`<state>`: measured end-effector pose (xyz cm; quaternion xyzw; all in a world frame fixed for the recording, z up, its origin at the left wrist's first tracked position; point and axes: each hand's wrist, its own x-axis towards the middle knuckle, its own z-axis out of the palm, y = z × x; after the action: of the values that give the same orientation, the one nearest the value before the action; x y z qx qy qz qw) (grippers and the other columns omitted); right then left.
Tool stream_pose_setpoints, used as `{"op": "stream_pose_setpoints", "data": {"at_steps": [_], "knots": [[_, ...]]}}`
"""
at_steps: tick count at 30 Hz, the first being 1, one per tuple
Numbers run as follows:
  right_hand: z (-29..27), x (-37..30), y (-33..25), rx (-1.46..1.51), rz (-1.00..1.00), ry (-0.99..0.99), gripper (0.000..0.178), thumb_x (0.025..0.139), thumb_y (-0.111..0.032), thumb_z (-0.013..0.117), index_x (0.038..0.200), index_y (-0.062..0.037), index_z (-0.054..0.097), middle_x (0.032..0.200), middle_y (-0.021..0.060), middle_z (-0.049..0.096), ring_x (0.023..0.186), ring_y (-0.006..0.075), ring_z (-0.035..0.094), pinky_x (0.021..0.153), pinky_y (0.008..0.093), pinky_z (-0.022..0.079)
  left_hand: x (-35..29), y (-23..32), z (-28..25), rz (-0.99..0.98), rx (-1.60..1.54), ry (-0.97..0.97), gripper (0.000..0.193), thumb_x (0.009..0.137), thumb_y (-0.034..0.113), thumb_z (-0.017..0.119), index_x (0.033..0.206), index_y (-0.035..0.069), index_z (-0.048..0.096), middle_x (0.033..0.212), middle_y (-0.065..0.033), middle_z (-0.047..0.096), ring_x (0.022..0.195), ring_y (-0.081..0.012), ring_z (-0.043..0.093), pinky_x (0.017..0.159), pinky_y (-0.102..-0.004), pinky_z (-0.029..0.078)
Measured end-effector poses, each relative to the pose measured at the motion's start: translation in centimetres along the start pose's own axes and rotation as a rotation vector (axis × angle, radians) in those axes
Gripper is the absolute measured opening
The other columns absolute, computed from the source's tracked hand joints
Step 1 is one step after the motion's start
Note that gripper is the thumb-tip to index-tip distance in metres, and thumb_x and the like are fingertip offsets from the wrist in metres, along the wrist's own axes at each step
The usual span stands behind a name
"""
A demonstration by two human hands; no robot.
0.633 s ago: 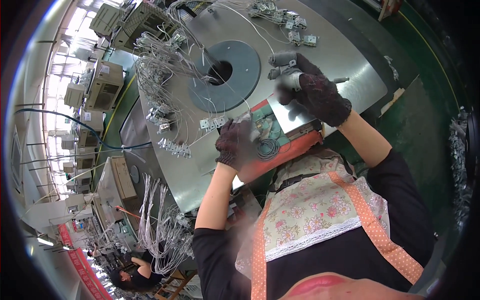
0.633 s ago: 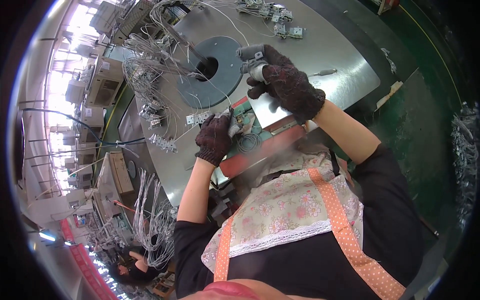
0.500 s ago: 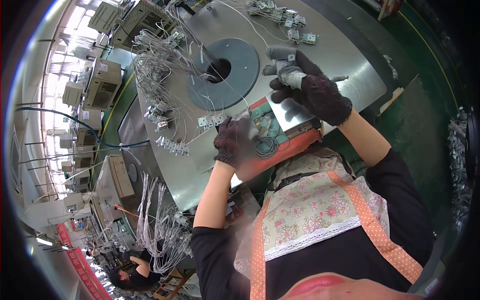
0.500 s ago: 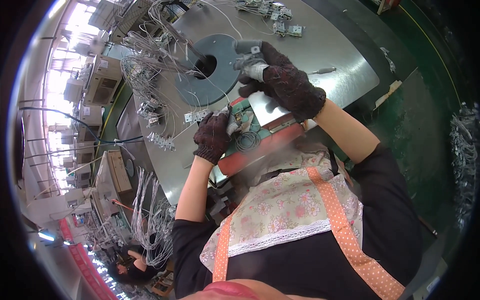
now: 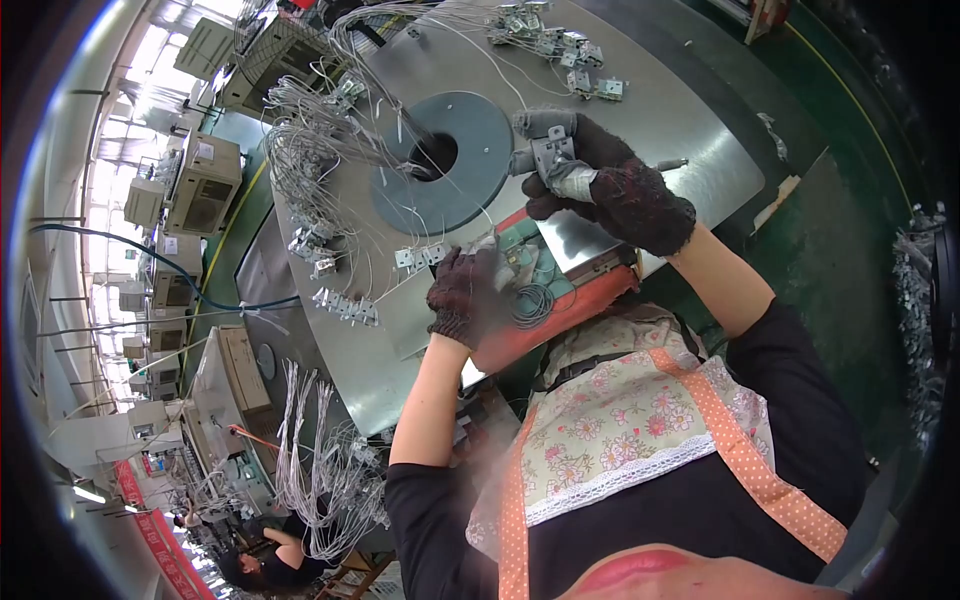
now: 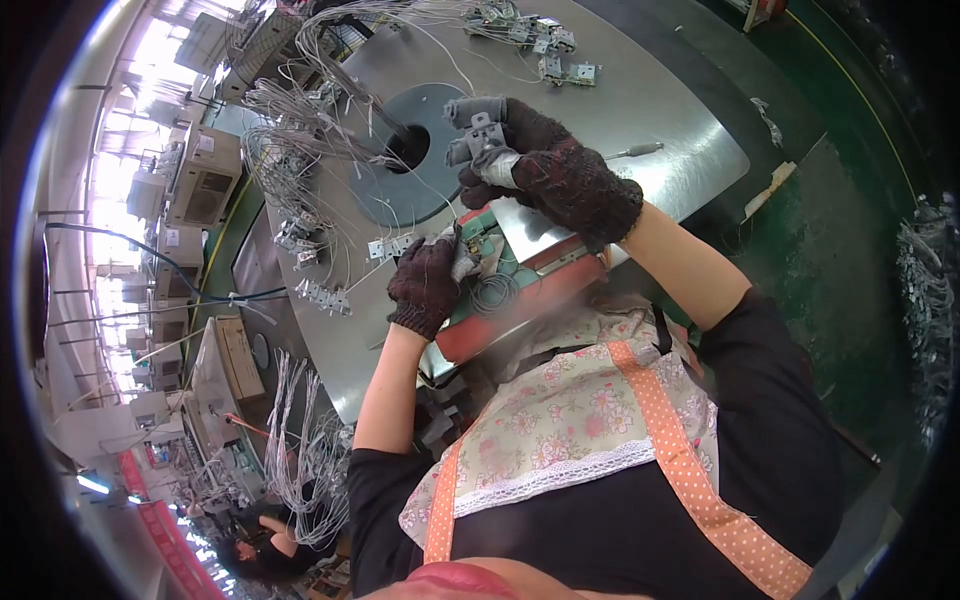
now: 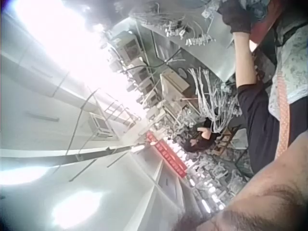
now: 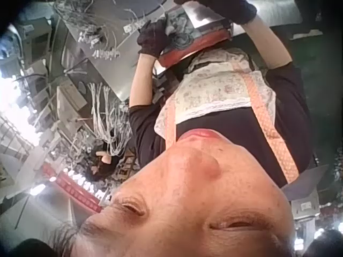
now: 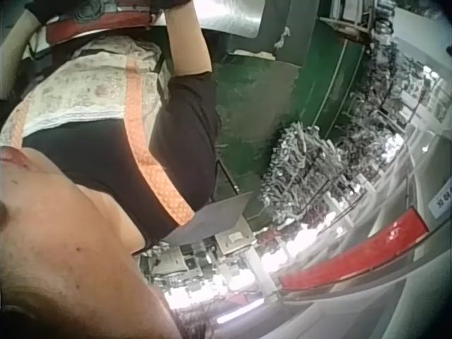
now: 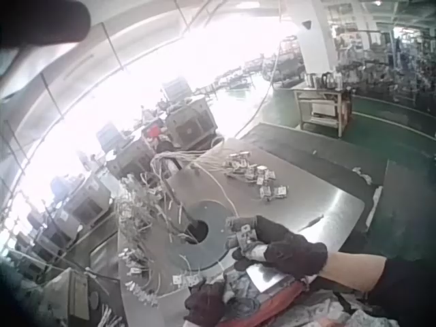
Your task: Assembling electronic components by attaching wires and using an assembly machine on a production line.
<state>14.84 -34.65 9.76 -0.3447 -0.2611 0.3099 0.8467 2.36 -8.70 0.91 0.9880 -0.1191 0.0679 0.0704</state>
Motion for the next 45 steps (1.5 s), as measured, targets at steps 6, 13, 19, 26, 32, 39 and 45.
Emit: {"op": "stream_pose_setpoints", "data": {"at_steps": [6,13,19,26,32,39,45], "knots": [[0.8,0.1,-0.5,0.036,0.022,0.017,0.065,0.093,-0.007,0.064,0.153,-0.0073,0.04,0.132,0.0156,0.062,0.113,0.0254,0.068,0.099,0.0438,0.058,0.0,0.2,-0.2,-0.035,0.012,-0.026,0.06,0.089,0.04,0.07,0.135,0.004,0.058,0.118,-0.0198,0.07,0.115,-0.0369,0.065,0.11,-0.0487,0.043],[0.1,0.2,0.5,0.107,0.005,0.01,0.064,0.091,-0.006,0.063,0.151,-0.0058,0.042,0.131,0.0159,0.063,0.113,0.0269,0.068,0.099,0.0462,0.057,0.5,0.8,-0.8,-0.007,-0.024,0.016,0.058,0.091,0.04,0.067,0.137,0.005,0.057,0.118,-0.0193,0.07,0.116,-0.0366,0.065,0.11,-0.0496,0.042],[0.4,0.4,0.7,0.076,-0.005,0.009,0.067,0.093,-0.019,0.071,0.152,-0.0076,0.042,0.127,0.0097,0.062,0.11,0.0205,0.067,0.103,0.0418,0.055,0.7,1.5,-1.5,-0.029,-0.029,-0.007,0.06,0.091,0.042,0.067,0.138,0.006,0.057,0.117,-0.0189,0.07,0.115,-0.0366,0.065,0.111,-0.0503,0.041],[0.9,0.3,0.8,0.036,0.032,0.091,0.061,0.094,-0.013,0.069,0.15,-0.0092,0.045,0.125,0.009,0.062,0.107,0.0193,0.067,0.101,0.0409,0.056,0.5,1.2,-0.7,-0.016,-0.041,0.031,0.06,0.09,0.041,0.068,0.138,0.006,0.057,0.118,-0.0189,0.07,0.116,-0.0364,0.065,0.111,-0.0499,0.041],[0.8,0.5,1.2,0.081,0.0,0.088,0.06,0.092,-0.009,0.068,0.148,-0.0089,0.045,0.125,0.01,0.062,0.106,0.0203,0.068,0.1,0.0414,0.057,0.6,1.7,-1.0,-0.058,-0.001,-0.071,0.059,0.09,0.041,0.068,0.136,0.006,0.058,0.121,-0.0189,0.069,0.119,-0.0362,0.063,0.111,-0.0502,0.041],[0.9,0.8,1.2,0.058,0.011,0.134,0.061,0.091,-0.009,0.069,0.148,-0.0091,0.045,0.125,0.0103,0.062,0.106,0.0217,0.068,0.1,0.0417,0.057,0.6,1.7,-0.4,-0.037,-0.025,-0.004,0.06,0.089,0.041,0.068,0.137,0.006,0.057,0.123,-0.0189,0.068,0.119,-0.0367,0.063,0.11,-0.0509,0.041],[0.7,0.6,1.4,0.064,0.005,0.141,0.064,0.09,-0.011,0.068,0.149,-0.0075,0.044,0.126,0.0134,0.062,0.106,0.0232,0.069,0.099,0.0427,0.057,1.3,3.0,-2.0,-0.061,-0.151,-0.023,0.041,0.094,0.03,0.061,0.12,-0.003,0.062,0.113,-0.0226,0.07,0.121,-0.0404,0.06,0.114,-0.0535,0.036]]}}
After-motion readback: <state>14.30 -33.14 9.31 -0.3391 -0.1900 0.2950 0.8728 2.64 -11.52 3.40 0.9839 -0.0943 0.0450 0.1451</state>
